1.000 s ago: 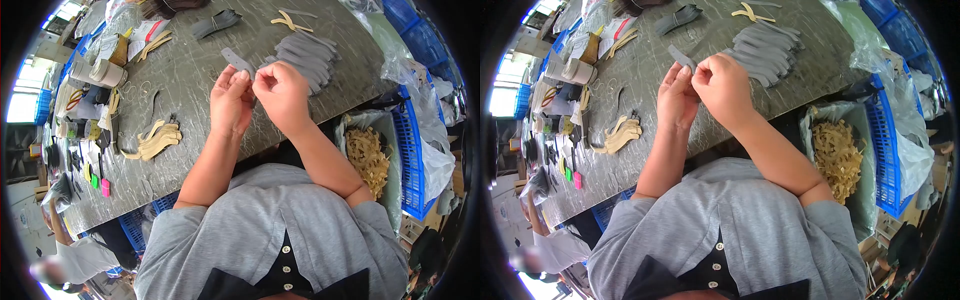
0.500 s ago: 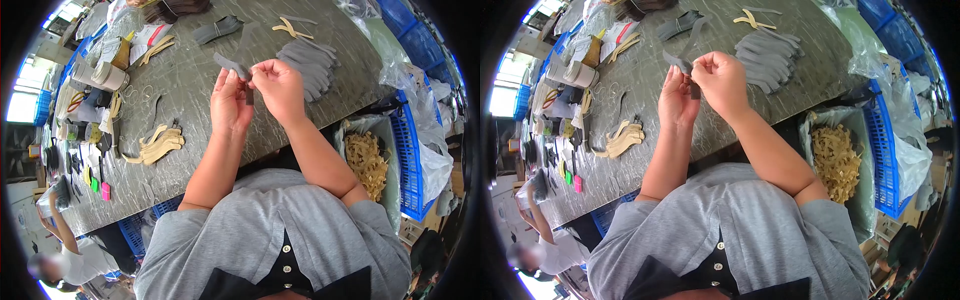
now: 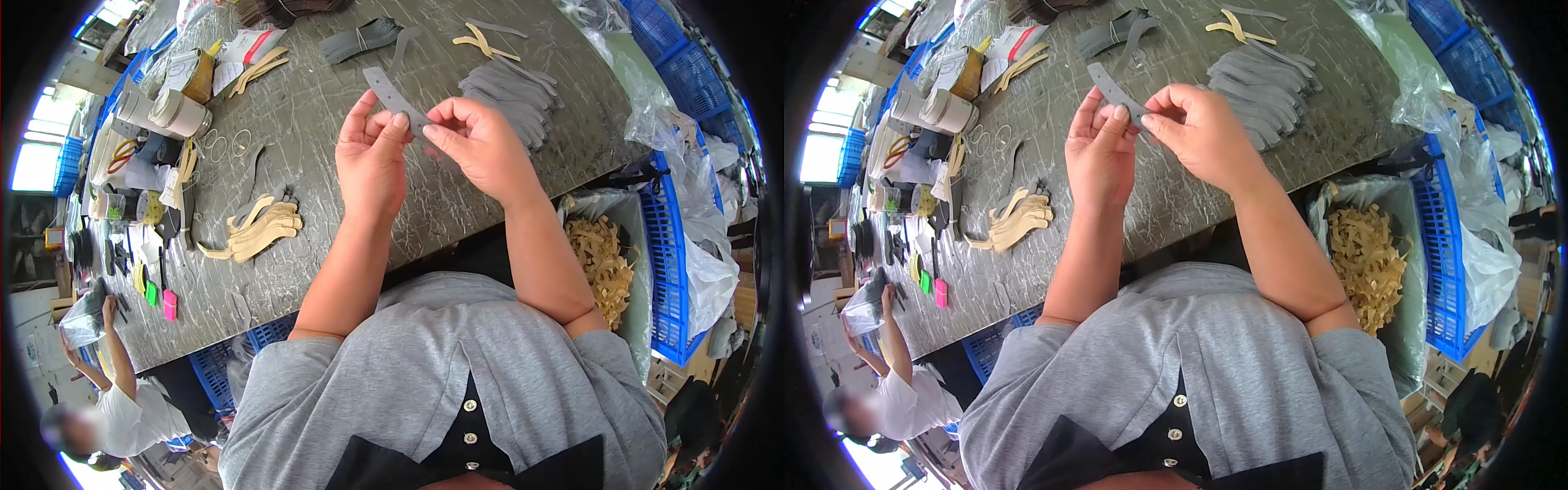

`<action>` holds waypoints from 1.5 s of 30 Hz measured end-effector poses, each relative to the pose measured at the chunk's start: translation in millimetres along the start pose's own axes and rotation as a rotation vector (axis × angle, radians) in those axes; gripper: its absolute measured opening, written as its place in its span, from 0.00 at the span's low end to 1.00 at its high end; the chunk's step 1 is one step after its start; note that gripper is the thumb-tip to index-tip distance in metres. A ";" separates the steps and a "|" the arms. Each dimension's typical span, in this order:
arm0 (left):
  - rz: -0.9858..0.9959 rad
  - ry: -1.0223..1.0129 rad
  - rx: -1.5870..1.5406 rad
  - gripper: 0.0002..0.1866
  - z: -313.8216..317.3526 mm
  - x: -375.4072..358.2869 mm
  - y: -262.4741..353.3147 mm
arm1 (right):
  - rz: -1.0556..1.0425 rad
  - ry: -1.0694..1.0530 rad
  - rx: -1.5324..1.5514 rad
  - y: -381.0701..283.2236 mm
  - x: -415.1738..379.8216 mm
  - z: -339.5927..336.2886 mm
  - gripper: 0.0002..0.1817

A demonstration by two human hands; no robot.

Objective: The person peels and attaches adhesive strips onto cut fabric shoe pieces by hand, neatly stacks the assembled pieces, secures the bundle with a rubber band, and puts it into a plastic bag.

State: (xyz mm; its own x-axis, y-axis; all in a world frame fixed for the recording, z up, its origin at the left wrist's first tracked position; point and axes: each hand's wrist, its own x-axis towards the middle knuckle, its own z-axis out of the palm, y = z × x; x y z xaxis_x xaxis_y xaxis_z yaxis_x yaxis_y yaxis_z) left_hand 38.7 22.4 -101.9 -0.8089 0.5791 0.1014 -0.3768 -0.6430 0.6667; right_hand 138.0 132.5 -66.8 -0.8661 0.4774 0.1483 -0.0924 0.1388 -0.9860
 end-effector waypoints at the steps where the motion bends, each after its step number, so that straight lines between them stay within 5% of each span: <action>1: 0.013 -0.014 0.021 0.28 -0.2 0.5 0.5 | 0.044 -0.010 0.047 -4.0 -2.3 0.5 0.08; 14: 0.064 -0.058 0.121 0.29 5.3 -4.1 5.8 | 0.142 -0.003 0.321 -0.5 -6.6 3.4 0.06; 21: 0.078 -0.038 0.112 0.29 8.4 -5.9 4.8 | -0.042 0.156 0.007 10.0 -5.6 7.6 0.05; 26: 0.269 -0.064 0.404 0.30 7.3 -8.4 0.0 | -0.159 0.310 -0.217 11.4 -0.3 18.4 0.06; 30: 0.261 -0.075 0.488 0.29 20.0 -7.4 7.3 | -0.205 0.288 -0.106 15.3 -0.6 16.7 0.03; 32: 0.188 -0.067 0.296 0.26 22.4 -7.7 9.0 | -0.248 0.288 0.004 15.0 -3.0 15.5 0.03; 35: 0.127 -0.178 0.028 0.26 7.1 2.9 17.2 | -0.571 0.317 -0.371 3.1 -6.1 6.0 0.05; 38: 0.047 -0.243 -0.207 0.29 -15.0 15.3 36.2 | -0.747 0.307 -0.392 -4.1 -10.8 3.7 0.09; 45: 0.006 -0.385 0.444 0.43 2.1 -2.3 75.7 | -0.847 0.098 -0.498 -7.5 -26.9 -0.5 0.13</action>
State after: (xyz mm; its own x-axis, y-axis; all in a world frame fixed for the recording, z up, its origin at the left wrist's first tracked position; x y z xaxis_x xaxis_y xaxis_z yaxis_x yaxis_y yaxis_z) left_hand 13.0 -26.6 -50.1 -0.5567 0.7702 0.3114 -0.0804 -0.4230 0.9026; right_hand 162.3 119.1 -63.4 -0.5624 0.1187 0.8183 -0.4259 0.8067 -0.4097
